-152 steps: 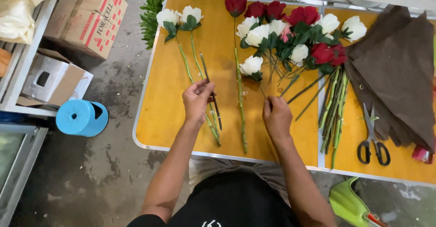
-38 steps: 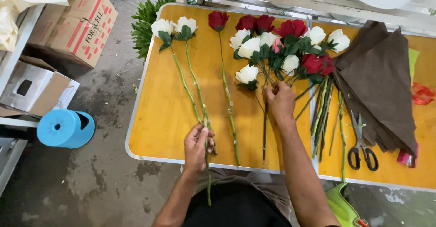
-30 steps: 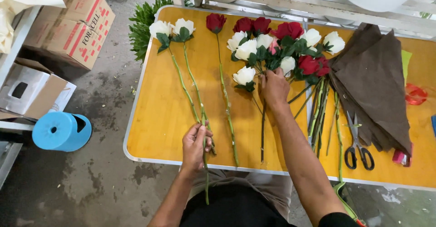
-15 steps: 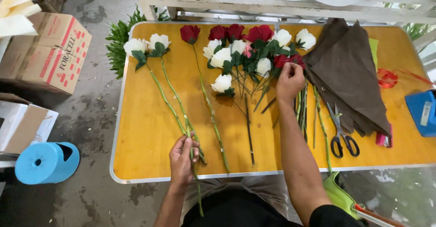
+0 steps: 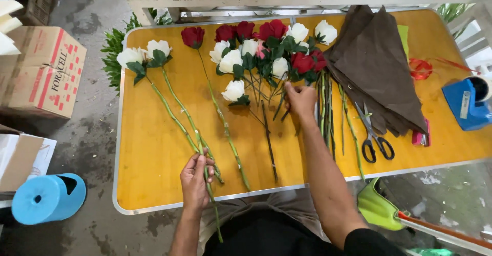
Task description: The person assembles artificial roses by inserting wire stems into the hollow stems of the flower heads. They use scissors to trim the stems and then place the completed roses on the table.
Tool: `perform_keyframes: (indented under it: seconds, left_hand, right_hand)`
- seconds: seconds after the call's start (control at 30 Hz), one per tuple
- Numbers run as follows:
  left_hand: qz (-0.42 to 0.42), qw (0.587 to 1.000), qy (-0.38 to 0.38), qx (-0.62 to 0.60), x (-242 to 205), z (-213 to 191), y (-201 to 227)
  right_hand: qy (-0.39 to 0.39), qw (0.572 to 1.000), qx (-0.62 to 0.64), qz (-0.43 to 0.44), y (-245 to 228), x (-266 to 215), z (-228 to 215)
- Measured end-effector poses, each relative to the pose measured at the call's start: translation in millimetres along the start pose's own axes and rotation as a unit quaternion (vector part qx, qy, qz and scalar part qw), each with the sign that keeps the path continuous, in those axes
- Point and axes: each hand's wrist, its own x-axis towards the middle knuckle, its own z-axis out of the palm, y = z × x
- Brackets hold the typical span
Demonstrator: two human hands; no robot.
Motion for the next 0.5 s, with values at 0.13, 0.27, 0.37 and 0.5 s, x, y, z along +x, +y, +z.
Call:
perform_keyframes:
  seconds: [0.13,0.27,0.37,0.5]
  left_hand:
    - [0.008,1.0,0.006,0.011,-3,4,2]
    - [0.019,0.999,0.023,0.023,-5,5,-3]
    - [0.038,0.998,0.021,0.052,-5,8,-4]
    - [0.026,0.997,0.019,0.074,-5,10,-2]
  right_hand:
    - [-0.03,0.996,0.063,0.056,16,28,16]
    - [-0.008,0.982,0.147,0.118,18,17,10]
    - [0.034,0.972,0.216,0.082,22,-2,4]
    - [0.067,0.977,0.2,0.032,32,-21,-6]
